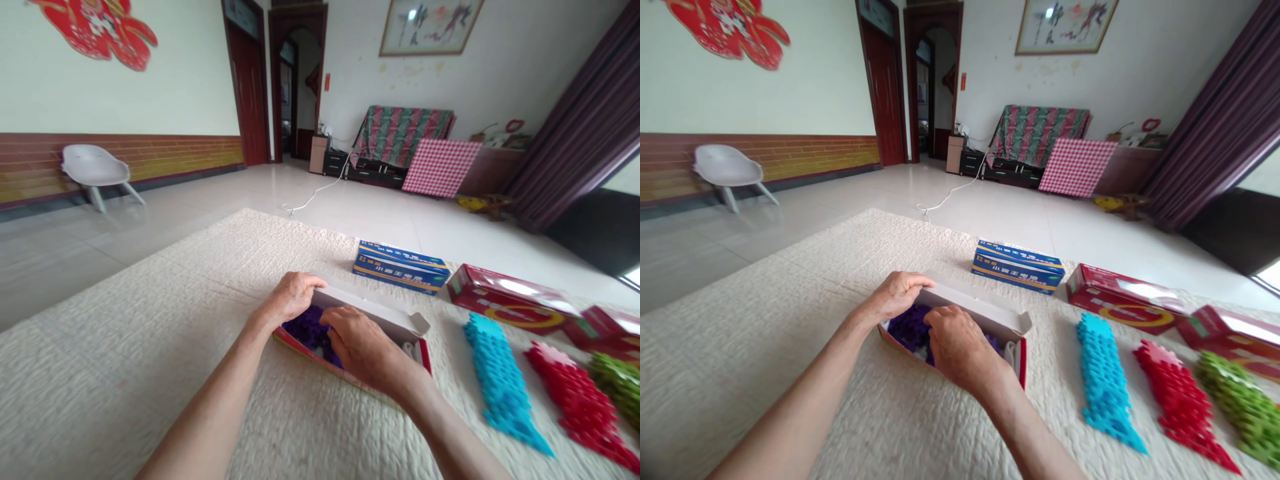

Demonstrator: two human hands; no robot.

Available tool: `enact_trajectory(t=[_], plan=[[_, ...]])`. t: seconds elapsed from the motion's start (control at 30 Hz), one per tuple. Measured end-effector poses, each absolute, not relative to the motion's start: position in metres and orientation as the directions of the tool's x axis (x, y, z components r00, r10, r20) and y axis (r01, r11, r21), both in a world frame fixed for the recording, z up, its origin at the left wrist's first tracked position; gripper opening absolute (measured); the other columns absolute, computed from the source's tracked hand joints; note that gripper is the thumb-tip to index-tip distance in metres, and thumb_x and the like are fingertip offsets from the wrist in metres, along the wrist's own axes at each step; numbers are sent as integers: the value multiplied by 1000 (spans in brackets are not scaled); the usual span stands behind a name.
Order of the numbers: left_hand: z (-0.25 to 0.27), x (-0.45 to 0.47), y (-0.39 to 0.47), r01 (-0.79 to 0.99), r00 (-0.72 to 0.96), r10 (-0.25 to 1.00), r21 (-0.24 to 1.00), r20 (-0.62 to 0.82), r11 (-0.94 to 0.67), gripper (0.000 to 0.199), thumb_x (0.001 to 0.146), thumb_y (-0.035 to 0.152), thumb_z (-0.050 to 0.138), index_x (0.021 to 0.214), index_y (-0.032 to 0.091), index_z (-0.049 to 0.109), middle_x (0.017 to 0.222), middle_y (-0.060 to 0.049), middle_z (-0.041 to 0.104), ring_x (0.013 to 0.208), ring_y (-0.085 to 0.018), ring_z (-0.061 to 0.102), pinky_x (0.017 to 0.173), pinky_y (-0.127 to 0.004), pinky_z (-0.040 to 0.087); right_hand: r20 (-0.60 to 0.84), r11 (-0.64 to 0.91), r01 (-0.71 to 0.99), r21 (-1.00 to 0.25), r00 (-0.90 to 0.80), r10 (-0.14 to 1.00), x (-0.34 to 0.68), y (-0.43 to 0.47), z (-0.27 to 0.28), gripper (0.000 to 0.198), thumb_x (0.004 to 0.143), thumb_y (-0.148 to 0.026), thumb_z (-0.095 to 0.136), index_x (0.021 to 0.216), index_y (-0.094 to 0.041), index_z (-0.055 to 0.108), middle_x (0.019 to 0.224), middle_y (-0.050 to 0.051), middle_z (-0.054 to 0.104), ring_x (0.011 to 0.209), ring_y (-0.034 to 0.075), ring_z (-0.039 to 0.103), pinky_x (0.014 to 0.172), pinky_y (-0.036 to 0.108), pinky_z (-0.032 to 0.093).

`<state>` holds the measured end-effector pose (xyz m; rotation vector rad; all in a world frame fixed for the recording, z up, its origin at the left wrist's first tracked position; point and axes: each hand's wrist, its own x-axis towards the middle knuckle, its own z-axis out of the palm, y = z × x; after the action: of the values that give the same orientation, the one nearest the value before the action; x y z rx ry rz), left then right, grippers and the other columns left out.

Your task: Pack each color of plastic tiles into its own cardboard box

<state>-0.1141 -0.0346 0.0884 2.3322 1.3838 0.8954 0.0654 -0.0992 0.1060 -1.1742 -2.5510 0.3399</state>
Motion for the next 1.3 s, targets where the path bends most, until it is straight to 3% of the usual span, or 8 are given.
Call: enact_trajectory(t=[0.53, 0.93, 1.17, 1.3], plan=[[85, -115, -34, 671, 353, 856, 535, 378, -513, 38, 78, 4, 44, 97, 20, 73, 97, -2, 74, 90, -14, 69, 85, -27, 53, 221, 726, 554, -407, -712, 667, 64, -100, 101, 28, 86, -6, 40, 93, -21, 63, 93, 4, 65, 89, 17, 58, 83, 32, 45], [88, -114, -35, 666, 343, 863, 552, 372, -502, 39, 78, 4, 43, 97, 20, 72, 98, -2, 74, 91, -14, 69, 85, -27, 53, 172, 727, 476, -495, -767, 619, 61, -100, 107, 28, 87, -7, 40, 89, -23, 63, 88, 1, 64, 76, 13, 58, 73, 26, 47], [89, -114, -36, 679, 334, 865, 541, 375, -497, 38, 78, 4, 43, 96, 20, 73, 97, -2, 74, 90, -14, 69, 87, -26, 53, 263, 664, 603, -442, -621, 738, 61, -93, 99, 24, 80, -7, 46, 96, -20, 59, 101, 6, 61, 94, 17, 57, 86, 32, 46], [88, -114, -36, 681, 337, 868, 542, 364, -492, 39, 78, 4, 43, 97, 19, 73, 99, -2, 74, 91, -15, 69, 87, -26, 52, 198, 637, 656, -405, -617, 762, 61, -93, 95, 27, 77, -11, 50, 101, -19, 59, 105, 9, 59, 93, 20, 59, 82, 32, 47]])
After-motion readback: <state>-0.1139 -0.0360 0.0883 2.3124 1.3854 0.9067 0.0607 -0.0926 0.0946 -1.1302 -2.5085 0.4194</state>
